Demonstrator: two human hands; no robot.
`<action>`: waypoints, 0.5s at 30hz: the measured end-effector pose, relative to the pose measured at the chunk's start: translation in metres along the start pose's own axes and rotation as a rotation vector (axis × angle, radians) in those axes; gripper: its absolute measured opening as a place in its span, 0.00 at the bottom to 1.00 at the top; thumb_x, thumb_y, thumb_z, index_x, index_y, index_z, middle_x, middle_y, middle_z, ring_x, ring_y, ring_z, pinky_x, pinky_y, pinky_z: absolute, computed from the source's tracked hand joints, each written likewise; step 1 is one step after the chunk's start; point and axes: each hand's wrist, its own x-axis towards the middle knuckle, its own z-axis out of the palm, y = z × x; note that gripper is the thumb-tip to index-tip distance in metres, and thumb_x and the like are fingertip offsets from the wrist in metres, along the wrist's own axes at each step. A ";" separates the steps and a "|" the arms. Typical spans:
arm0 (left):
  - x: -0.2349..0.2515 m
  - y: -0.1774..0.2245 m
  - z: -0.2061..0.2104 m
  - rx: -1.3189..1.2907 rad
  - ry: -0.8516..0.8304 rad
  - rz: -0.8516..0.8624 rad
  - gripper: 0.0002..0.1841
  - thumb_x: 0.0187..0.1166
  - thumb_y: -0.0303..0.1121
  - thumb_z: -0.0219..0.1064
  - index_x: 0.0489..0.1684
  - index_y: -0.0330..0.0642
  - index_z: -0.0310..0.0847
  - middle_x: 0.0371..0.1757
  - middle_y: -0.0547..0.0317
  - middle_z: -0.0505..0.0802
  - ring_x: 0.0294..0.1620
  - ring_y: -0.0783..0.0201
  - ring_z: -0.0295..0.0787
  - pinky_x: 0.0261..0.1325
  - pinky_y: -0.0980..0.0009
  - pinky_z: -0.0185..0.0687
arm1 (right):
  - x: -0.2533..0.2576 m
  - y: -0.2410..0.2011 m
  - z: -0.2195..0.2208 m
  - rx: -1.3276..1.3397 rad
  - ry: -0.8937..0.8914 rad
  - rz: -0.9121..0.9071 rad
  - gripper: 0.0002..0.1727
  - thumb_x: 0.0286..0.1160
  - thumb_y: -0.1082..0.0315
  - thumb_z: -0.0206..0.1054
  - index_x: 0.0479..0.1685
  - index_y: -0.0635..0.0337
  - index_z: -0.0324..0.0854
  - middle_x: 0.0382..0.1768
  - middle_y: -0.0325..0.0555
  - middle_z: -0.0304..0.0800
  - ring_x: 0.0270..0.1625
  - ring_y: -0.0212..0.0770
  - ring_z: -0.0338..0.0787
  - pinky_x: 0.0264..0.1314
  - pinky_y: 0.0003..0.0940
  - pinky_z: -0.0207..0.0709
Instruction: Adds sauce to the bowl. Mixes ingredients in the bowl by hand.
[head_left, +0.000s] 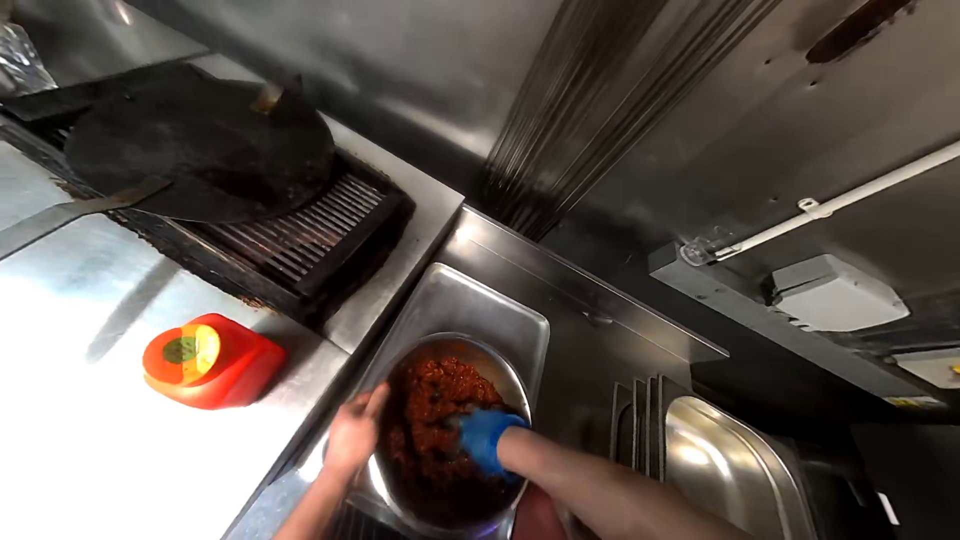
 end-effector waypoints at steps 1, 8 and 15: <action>0.001 -0.007 -0.002 -0.055 -0.025 0.016 0.25 0.88 0.52 0.59 0.25 0.44 0.85 0.24 0.59 0.87 0.29 0.62 0.85 0.38 0.56 0.82 | -0.006 0.011 -0.007 0.052 0.067 0.011 0.22 0.65 0.72 0.74 0.62 0.50 0.89 0.76 0.58 0.79 0.73 0.68 0.80 0.63 0.74 0.78; -0.002 -0.011 0.005 -0.103 -0.155 0.103 0.24 0.92 0.47 0.52 0.28 0.44 0.85 0.25 0.62 0.88 0.28 0.67 0.86 0.36 0.62 0.83 | 0.046 0.003 -0.066 0.658 0.389 0.506 0.27 0.83 0.49 0.62 0.69 0.61 0.83 0.67 0.61 0.86 0.72 0.59 0.84 0.73 0.62 0.75; 0.002 0.010 -0.002 -0.091 0.108 -0.010 0.24 0.90 0.47 0.59 0.21 0.41 0.82 0.22 0.59 0.84 0.28 0.63 0.82 0.37 0.58 0.80 | 0.021 -0.046 0.008 0.075 0.152 -0.211 0.20 0.76 0.60 0.68 0.65 0.58 0.84 0.73 0.55 0.82 0.80 0.63 0.76 0.77 0.72 0.68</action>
